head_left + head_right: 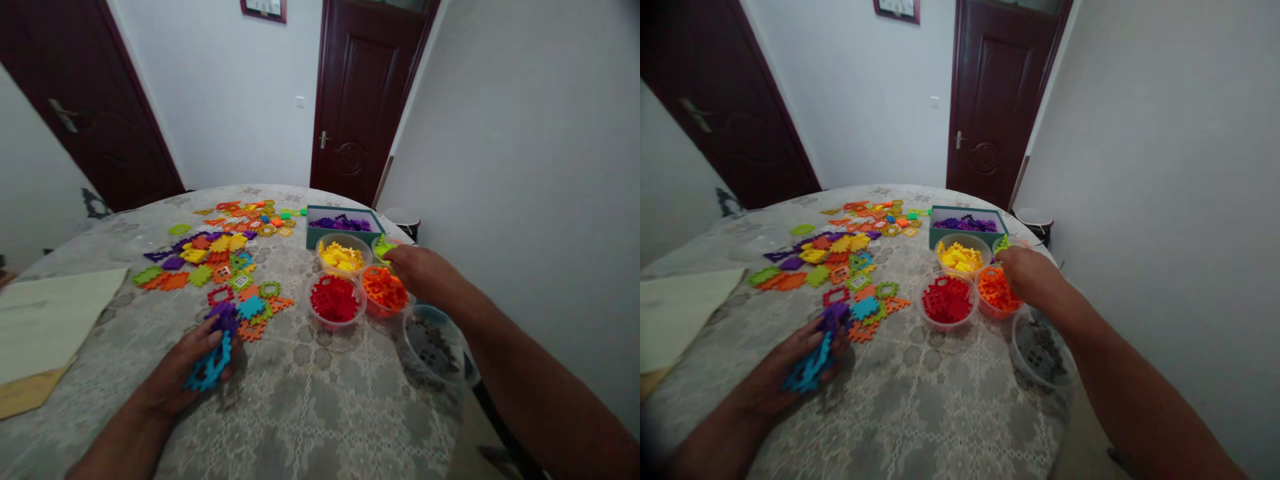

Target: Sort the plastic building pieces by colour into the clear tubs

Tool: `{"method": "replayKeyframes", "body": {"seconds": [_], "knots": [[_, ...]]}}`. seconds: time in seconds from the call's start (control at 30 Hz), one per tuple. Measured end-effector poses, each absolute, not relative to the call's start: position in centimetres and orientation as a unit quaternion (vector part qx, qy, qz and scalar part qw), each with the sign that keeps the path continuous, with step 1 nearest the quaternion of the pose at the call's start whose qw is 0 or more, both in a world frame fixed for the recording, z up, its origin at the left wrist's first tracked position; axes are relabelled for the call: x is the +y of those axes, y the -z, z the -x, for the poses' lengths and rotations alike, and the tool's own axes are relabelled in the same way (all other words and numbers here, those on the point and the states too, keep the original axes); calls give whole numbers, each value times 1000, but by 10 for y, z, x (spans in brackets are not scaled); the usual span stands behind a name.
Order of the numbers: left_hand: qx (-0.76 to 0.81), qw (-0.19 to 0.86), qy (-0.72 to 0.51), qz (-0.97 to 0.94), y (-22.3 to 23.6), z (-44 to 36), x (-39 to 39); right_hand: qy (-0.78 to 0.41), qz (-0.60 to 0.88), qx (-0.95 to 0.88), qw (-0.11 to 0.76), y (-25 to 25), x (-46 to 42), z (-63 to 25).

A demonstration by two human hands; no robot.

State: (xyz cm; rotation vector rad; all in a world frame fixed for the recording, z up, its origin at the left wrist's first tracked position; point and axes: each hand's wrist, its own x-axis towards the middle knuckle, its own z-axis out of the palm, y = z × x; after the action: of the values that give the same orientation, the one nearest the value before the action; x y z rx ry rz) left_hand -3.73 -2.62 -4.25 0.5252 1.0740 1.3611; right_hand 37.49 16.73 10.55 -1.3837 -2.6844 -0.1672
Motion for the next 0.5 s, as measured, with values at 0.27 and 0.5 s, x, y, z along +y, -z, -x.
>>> {"method": "replayKeyframes", "body": {"seconds": [0.27, 0.5], "knots": [[445, 565, -652, -238, 35, 18, -17, -222, 329, -885, 244, -70, 51, -256], [438, 560, -647, -275, 33, 3, -17, -403, 353, -783, 315, -6, 24, -181]]}}
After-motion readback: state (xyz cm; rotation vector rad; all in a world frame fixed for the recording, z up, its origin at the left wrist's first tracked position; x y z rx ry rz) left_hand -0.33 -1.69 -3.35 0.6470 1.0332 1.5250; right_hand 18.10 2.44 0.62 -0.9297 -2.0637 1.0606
